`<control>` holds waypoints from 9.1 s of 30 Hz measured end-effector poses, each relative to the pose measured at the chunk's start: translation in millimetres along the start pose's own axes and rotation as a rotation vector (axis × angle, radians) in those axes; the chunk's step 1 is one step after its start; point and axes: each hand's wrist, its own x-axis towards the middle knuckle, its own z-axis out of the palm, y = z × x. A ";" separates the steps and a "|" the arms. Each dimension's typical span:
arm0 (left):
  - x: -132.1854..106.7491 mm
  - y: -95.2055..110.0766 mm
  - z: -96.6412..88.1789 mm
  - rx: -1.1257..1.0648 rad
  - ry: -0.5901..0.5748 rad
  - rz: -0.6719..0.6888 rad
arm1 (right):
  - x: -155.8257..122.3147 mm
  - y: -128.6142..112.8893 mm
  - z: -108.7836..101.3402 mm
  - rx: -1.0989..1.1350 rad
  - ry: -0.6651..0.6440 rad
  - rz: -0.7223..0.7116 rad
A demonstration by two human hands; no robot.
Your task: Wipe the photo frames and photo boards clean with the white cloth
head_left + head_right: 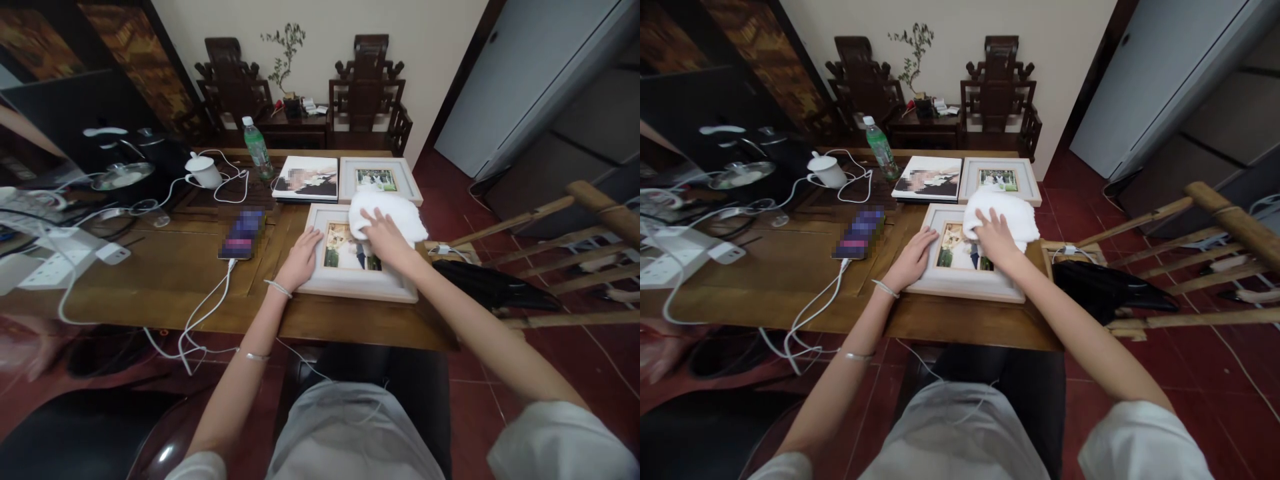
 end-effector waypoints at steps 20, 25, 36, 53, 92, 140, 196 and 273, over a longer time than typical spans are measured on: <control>5.0 -3.8 0.8 0.009 0.043 0.049 | -83.4 -59.2 -60.5 0.210 -0.252 -0.287; 5.2 -4.7 1.4 0.017 0.035 0.053 | -45.4 -42.3 -15.8 0.116 -0.150 -0.162; 5.6 -5.5 -0.2 0.012 0.028 0.062 | 3.6 -0.1 -2.1 -0.093 -0.052 0.038; 4.8 -4.9 0.7 0.011 0.040 0.051 | -52.2 -54.0 -29.2 0.181 -0.157 -0.168; 4.6 -5.9 0.4 -0.006 0.033 0.049 | -4.6 -12.2 5.8 -0.064 0.019 0.023; 6.4 -0.1 -2.7 0.030 0.013 0.031 | -71.7 -77.4 -34.4 0.149 -0.075 -0.305; 4.7 14.5 -7.3 -0.096 0.080 -0.090 | -14.9 -67.6 -1.0 0.137 -0.063 -0.173; 4.0 11.1 -5.9 0.034 -0.012 -0.026 | -65.8 -4.2 -2.2 0.124 0.029 -0.132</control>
